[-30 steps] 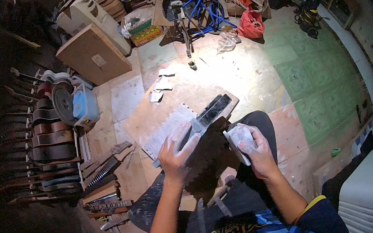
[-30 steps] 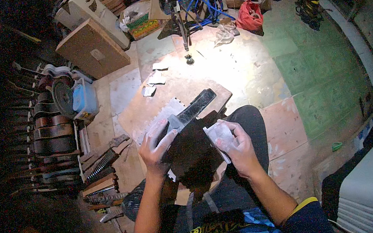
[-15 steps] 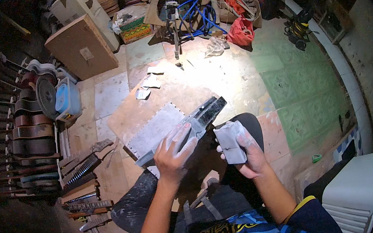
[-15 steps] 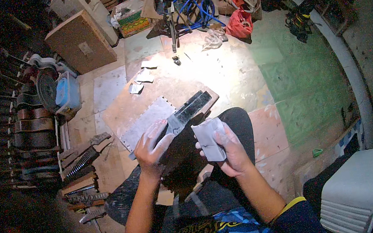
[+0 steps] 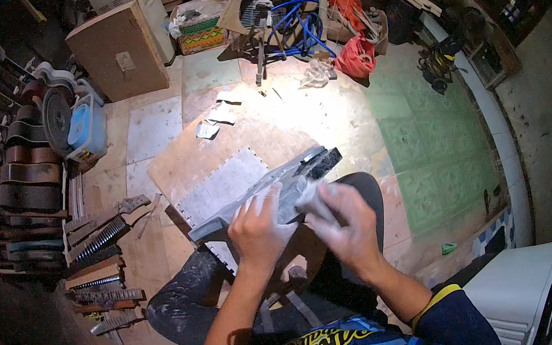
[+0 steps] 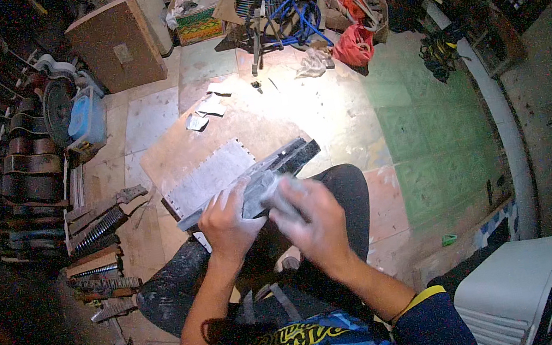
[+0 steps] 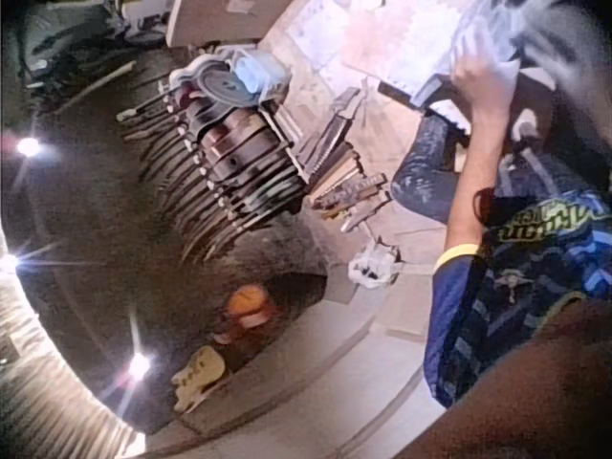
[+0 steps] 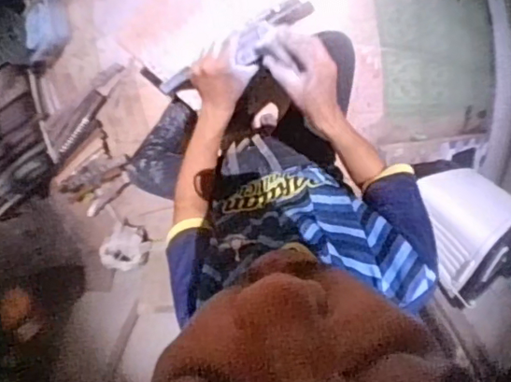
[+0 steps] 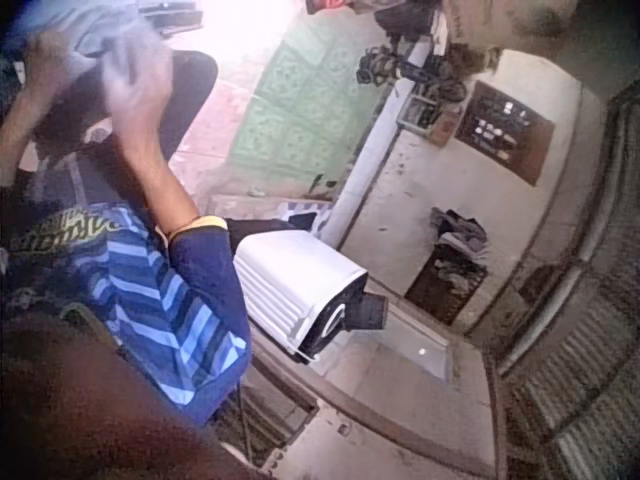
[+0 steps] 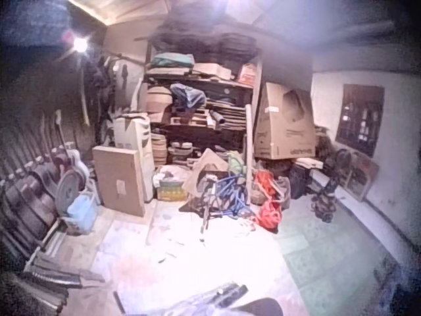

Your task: The person sands the edges and curves of a grey instrument body with a sanding block.

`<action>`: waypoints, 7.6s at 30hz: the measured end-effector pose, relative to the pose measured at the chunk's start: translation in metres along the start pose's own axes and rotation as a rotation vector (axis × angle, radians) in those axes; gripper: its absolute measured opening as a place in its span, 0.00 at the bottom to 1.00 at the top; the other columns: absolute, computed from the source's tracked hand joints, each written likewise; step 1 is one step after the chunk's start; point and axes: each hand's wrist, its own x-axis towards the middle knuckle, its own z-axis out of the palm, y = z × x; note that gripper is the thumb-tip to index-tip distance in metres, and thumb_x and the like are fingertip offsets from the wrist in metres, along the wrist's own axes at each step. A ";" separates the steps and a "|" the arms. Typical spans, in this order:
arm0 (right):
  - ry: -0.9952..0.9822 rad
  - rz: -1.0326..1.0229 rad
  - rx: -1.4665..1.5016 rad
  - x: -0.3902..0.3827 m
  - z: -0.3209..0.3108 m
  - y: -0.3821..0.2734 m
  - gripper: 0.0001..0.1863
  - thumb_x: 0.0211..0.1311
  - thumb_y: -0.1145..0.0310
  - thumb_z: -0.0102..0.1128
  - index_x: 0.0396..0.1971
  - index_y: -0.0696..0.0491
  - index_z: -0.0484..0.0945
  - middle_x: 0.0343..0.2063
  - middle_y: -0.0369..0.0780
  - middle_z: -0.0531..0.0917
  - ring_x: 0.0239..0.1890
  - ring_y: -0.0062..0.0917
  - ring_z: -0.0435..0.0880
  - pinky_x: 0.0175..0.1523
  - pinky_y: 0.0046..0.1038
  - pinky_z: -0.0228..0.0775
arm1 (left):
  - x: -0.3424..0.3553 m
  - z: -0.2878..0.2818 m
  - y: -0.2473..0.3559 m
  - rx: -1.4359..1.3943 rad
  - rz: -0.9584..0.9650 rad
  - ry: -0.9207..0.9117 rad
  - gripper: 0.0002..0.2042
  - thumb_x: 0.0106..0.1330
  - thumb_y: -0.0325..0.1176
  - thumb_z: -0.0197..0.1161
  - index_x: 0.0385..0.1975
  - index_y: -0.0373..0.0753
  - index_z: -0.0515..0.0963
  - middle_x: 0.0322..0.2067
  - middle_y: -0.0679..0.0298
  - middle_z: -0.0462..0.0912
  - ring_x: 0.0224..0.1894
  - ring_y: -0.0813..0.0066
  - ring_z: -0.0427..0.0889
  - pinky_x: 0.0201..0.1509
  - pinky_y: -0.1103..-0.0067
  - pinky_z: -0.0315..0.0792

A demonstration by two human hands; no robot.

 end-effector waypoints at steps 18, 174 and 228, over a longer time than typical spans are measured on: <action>-0.039 -0.103 -0.184 0.023 -0.003 -0.007 0.27 0.51 0.72 0.75 0.54 0.59 0.80 0.46 0.51 0.84 0.46 0.43 0.85 0.54 0.35 0.76 | 0.004 0.005 0.009 -0.059 -0.020 0.144 0.21 0.43 0.36 0.75 0.42 0.43 0.86 0.36 0.60 0.88 0.36 0.60 0.87 0.40 0.70 0.80; 0.085 0.785 0.981 -0.020 -0.021 0.062 0.25 0.63 0.69 0.69 0.57 0.58 0.71 0.42 0.41 0.84 0.35 0.20 0.84 0.39 0.23 0.81 | 0.019 -0.009 -0.021 -0.033 0.447 0.084 0.19 0.55 0.28 0.68 0.47 0.53 0.87 0.51 0.57 0.84 0.51 0.54 0.84 0.55 0.64 0.80; 0.104 0.692 1.045 -0.008 -0.021 0.045 0.29 0.61 0.66 0.70 0.58 0.58 0.68 0.45 0.43 0.82 0.39 0.25 0.85 0.42 0.27 0.83 | 0.015 -0.013 -0.012 -0.063 0.298 -0.129 0.26 0.42 0.27 0.74 0.46 0.54 0.82 0.60 0.63 0.81 0.47 0.57 0.83 0.45 0.68 0.79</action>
